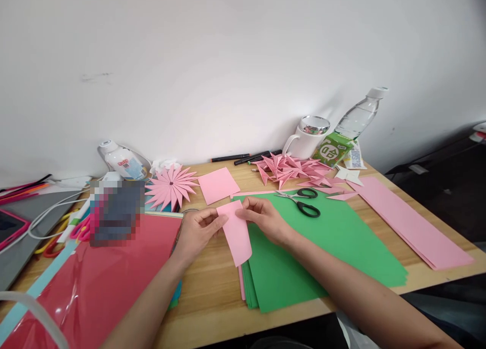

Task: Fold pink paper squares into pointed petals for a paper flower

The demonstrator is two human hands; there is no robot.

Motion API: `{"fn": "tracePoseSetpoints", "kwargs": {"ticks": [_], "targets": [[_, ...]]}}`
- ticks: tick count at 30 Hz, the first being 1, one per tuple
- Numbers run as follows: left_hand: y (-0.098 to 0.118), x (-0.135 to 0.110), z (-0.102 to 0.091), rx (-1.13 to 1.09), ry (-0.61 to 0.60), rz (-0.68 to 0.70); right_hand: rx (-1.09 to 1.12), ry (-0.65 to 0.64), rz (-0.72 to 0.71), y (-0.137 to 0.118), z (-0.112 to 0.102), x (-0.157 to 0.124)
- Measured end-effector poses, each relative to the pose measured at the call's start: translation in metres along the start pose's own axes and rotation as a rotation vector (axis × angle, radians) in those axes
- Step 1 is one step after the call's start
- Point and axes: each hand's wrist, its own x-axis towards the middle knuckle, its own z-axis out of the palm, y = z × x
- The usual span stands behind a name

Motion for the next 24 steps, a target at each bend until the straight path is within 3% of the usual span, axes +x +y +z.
{"fn": "tracePoseSetpoints", "kwargs": {"ticks": [11, 18, 24], "targets": [[-0.0004, -0.0049, 0.0031, 0.129, 0.099, 0.046, -0.097, -0.032, 0.008, 0.0016, 0.0033, -0.002], [-0.0014, -0.0051, 0.0007, 0.083, 0.127, 0.075, -0.131, -0.111, 0.086, 0.0033, 0.0045, -0.0033], [-0.0051, -0.0049, 0.0004, 0.012, 0.137, 0.043, -0.123, -0.1, 0.102, 0.0058, 0.0035, -0.0028]]}}
